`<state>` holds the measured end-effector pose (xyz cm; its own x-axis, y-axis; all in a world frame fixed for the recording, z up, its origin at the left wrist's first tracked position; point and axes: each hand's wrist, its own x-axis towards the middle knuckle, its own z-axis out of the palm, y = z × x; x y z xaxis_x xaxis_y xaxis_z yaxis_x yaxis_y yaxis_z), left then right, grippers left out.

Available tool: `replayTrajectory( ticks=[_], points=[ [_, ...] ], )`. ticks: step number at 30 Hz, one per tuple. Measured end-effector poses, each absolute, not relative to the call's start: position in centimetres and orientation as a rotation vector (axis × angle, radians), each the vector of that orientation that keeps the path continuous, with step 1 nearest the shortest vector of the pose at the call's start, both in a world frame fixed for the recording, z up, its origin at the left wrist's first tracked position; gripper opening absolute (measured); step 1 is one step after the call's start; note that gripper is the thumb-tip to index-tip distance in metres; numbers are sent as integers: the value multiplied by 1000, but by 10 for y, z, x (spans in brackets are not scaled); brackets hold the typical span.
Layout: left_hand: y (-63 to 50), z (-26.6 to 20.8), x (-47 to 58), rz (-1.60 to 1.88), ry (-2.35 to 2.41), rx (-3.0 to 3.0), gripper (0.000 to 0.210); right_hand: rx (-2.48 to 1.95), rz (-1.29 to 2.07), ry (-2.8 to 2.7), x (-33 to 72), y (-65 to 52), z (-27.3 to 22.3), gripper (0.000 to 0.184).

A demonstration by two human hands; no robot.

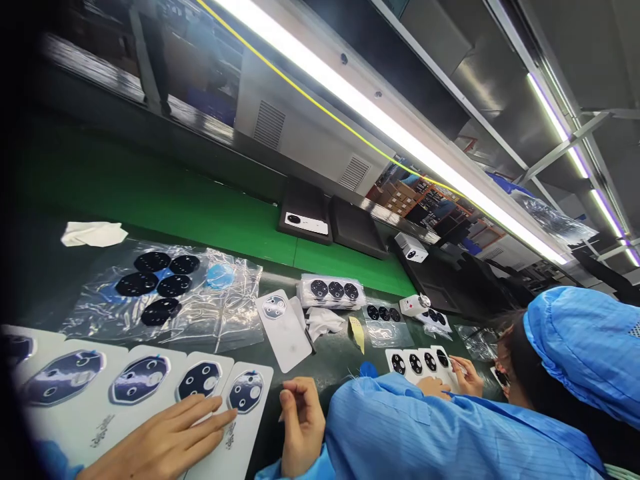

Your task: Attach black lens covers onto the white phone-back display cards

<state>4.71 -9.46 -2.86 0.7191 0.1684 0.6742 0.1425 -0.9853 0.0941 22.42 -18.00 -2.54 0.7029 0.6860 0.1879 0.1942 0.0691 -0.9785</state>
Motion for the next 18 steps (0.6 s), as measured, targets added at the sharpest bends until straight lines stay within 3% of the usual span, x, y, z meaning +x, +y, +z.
replayTrajectory(
  ticks=[5, 13, 18],
  points=[
    [-95, -36, 54, 1304, 333, 2854, 53, -1437, 445, -565, 245, -180, -22, 33],
    [-97, -49, 55, 1277, 326, 2820, 49, -1392, 556, -515, 259, -179, -47, 36],
    [-98, -60, 54, 1221, 328, 2829, 49, -1354, 641, -552, 256, -181, -40, 29]
  ],
)
